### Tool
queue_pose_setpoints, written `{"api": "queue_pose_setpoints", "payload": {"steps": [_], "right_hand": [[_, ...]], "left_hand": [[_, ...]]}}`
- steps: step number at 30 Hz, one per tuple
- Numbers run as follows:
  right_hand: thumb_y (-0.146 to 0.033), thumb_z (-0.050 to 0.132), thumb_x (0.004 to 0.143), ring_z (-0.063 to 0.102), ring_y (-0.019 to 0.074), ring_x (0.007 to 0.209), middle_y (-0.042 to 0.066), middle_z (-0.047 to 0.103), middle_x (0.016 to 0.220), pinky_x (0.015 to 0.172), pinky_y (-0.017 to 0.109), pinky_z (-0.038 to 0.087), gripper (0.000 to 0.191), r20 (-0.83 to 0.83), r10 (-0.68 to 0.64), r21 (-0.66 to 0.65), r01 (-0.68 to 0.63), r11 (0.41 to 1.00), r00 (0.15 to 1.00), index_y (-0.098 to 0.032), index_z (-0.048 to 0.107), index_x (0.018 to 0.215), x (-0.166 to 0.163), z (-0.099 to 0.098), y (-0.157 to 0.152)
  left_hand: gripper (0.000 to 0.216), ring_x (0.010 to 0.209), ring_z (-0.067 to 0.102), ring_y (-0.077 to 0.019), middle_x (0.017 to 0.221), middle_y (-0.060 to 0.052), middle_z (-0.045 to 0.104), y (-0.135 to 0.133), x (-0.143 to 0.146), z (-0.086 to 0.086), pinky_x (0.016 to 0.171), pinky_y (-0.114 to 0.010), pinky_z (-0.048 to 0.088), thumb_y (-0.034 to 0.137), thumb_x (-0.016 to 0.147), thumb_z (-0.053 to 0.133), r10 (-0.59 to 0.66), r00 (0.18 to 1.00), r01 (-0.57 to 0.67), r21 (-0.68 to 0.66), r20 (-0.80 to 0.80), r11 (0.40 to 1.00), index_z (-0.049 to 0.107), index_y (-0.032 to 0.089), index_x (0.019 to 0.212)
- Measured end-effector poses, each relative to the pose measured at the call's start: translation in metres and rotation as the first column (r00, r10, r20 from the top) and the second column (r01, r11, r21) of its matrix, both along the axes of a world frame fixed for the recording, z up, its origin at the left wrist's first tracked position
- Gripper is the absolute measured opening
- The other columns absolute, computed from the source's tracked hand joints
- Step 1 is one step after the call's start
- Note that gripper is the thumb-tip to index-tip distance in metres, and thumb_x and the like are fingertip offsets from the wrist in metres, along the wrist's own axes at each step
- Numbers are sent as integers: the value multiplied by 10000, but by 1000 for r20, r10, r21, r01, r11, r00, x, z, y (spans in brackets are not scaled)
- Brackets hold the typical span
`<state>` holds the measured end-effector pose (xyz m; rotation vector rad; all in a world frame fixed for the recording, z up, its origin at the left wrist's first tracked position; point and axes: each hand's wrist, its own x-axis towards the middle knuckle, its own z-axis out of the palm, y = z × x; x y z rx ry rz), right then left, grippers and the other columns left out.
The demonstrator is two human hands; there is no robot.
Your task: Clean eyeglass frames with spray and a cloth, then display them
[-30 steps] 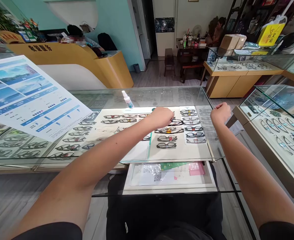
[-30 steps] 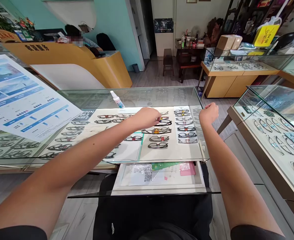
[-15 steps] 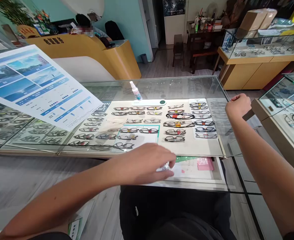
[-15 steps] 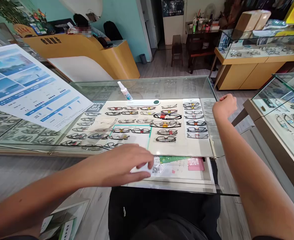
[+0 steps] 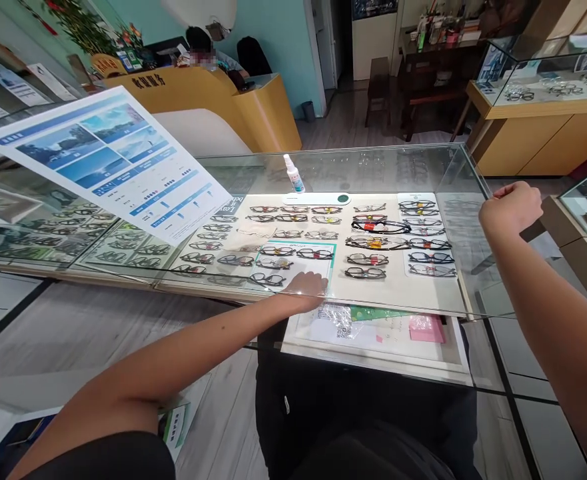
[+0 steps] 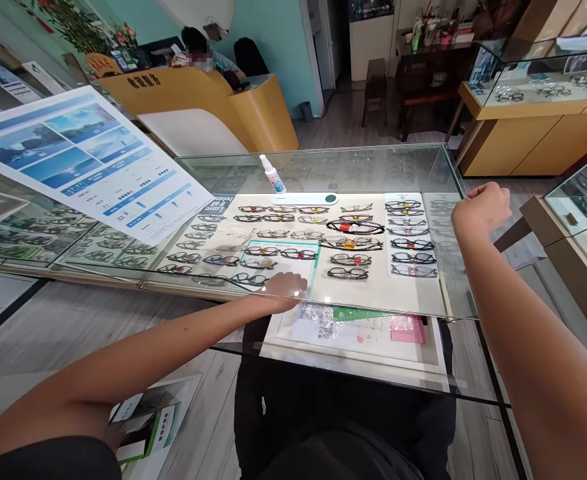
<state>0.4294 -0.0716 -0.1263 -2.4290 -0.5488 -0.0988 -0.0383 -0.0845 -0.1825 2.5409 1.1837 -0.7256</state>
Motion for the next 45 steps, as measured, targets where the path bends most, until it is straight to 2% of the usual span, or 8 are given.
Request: {"api": "queue_pose_setpoints", "payload": {"steps": [5, 12, 21, 26, 29, 35, 40, 45], "right_hand": [[89, 656, 802, 254, 134, 705, -1, 397, 1005, 857, 405, 412, 318, 14, 28, 47, -28, 999, 1000, -218, 613, 872, -2, -1, -1], [89, 620, 819, 235, 125, 671, -42, 279, 937, 858, 415, 431, 318, 9, 55, 50, -55, 997, 998, -226, 581, 840, -4, 2, -2], [78, 621, 814, 245, 124, 671, -42, 280, 937, 868, 422, 453, 308, 22, 77, 74, -78, 994, 997, -227, 578, 830, -5, -1, -3], [69, 616, 812, 251, 131, 688, -21, 332, 972, 862, 413, 450, 299, 13, 87, 76, -88, 993, 996, -227, 588, 843, -4, -1, -3], [77, 610, 805, 255, 133, 695, -13, 351, 988, 855, 406, 446, 304, 7, 82, 77, -82, 994, 997, -224, 584, 840, -4, -2, -3], [70, 609, 816, 256, 140, 699, -17, 328, 978, 845, 399, 430, 294, -4, 82, 70, -81, 994, 997, -221, 601, 856, -5, -1, -4], [56, 619, 836, 266, 143, 701, -21, 308, 974, 830, 390, 399, 278, 1, 98, 66, -98, 993, 995, -218, 622, 878, -6, -1, -5], [62, 607, 842, 252, 138, 686, -35, 270, 940, 807, 386, 382, 288, 3, 112, 52, -112, 992, 994, -223, 602, 881, -7, 1, -7]], "left_hand": [[413, 1393, 541, -419, 1466, -277, 612, 39, -3, -26, 1136, -554, 446, 197, 1036, 440, 55, 995, -72, 220, 82, 973, 734, 85, 1303], [400, 1483, 435, -427, 1642, -229, 540, 64, -13, -50, 1196, -576, 370, 160, 962, 506, 30, 996, -48, 234, 83, 971, 779, 124, 1253], [469, 1462, 466, -426, 1590, -228, 583, 51, -19, -34, 1190, -589, 359, 176, 961, 513, 25, 996, -40, 179, 86, 983, 700, 159, 1390], [525, 1481, 514, -393, 1657, -150, 567, -5, -26, 1, 1196, -552, 427, 312, 970, 618, -35, 996, 34, 15, 87, 999, 641, 228, 1487], [528, 1566, 458, -395, 1687, -159, 540, -48, -22, 36, 1279, -598, 366, 380, 1044, 560, -79, 985, 102, -152, 151, 983, 596, 221, 1545], [377, 1562, 481, -346, 1649, -109, 598, -102, 5, 113, 1260, -549, 413, 349, 1092, 522, -235, 917, 299, -166, 321, 940, 672, 249, 1424], [385, 1529, 494, -301, 1654, -65, 605, -105, 31, 178, 1258, -487, 396, 395, 1126, 458, -342, 828, 410, -62, 445, 910, 676, 292, 1425], [423, 1521, 454, -346, 1631, -81, 608, -55, 74, 216, 1264, -548, 315, 413, 1124, 419, -324, 864, 293, 138, 387, 946, 713, 262, 1387]]}}
